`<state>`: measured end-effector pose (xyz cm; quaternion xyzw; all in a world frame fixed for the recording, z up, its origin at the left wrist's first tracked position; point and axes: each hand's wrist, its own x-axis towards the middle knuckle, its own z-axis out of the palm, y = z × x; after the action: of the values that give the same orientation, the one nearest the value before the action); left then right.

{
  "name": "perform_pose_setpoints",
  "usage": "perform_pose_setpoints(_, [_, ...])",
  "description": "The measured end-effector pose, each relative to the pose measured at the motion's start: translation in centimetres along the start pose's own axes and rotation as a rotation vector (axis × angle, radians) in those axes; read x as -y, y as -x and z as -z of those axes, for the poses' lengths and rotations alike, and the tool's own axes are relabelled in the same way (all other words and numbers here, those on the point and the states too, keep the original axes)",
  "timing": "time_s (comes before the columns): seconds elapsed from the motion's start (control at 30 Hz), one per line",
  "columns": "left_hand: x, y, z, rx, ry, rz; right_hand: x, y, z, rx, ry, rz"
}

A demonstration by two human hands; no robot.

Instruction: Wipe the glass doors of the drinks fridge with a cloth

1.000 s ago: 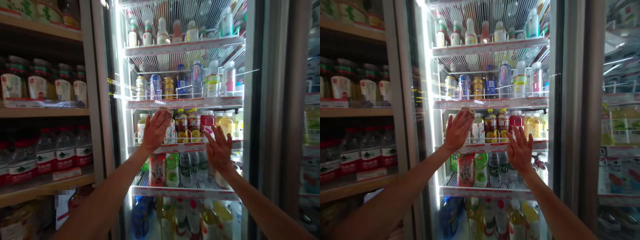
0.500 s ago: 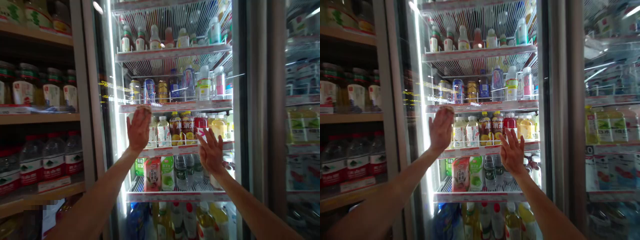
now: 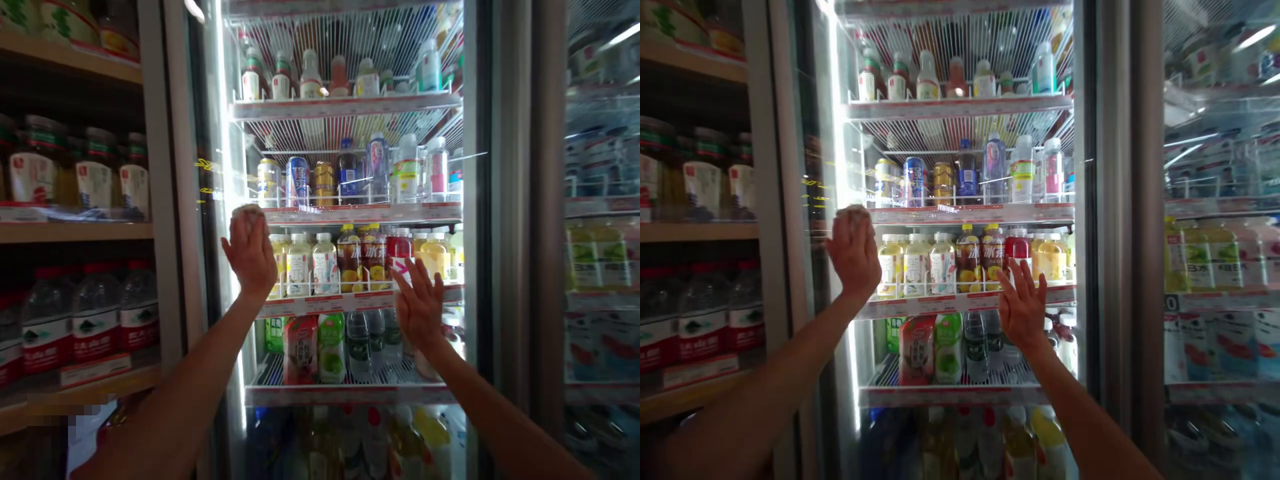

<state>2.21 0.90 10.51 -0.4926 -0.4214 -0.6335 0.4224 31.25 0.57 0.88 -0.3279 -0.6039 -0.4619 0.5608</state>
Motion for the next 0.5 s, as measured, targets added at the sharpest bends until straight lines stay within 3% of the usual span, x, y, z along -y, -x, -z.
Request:
perform_pose_setpoints(0.07, [-0.6,-0.3,-0.4,-0.046,0.001,0.081,0.0,0.0,0.0,-0.003,-0.004,0.001])
perform_pose_setpoints(0.1, [-1.3,-0.1,-0.7,-0.023,0.011,0.021,0.0,0.0,0.0,-0.005,-0.007,0.001])
perform_pose_setpoints(0.2, [-3.4,1.4,-1.1,0.152,0.059,-0.393,0.0,0.0,0.0,-0.007,-0.011,0.004])
perform_pose_setpoints(0.27, [-3.1,1.7,-0.8,0.214,0.067,-0.545,0.0,0.0,0.0,-0.005,-0.008,0.006])
perform_pose_setpoints(0.33, [-1.3,0.8,-0.3,0.153,0.042,-0.418,0.0,0.0,0.1,0.002,-0.006,0.005])
perform_pose_setpoints(0.43, [1.8,-1.3,0.2,-0.048,0.003,-0.045,0.1,-0.1,0.1,0.007,0.004,-0.004])
perform_pose_setpoints(0.5, [2.0,-1.8,-0.1,-0.127,0.009,0.073,0.2,-0.1,0.0,0.008,0.012,-0.015])
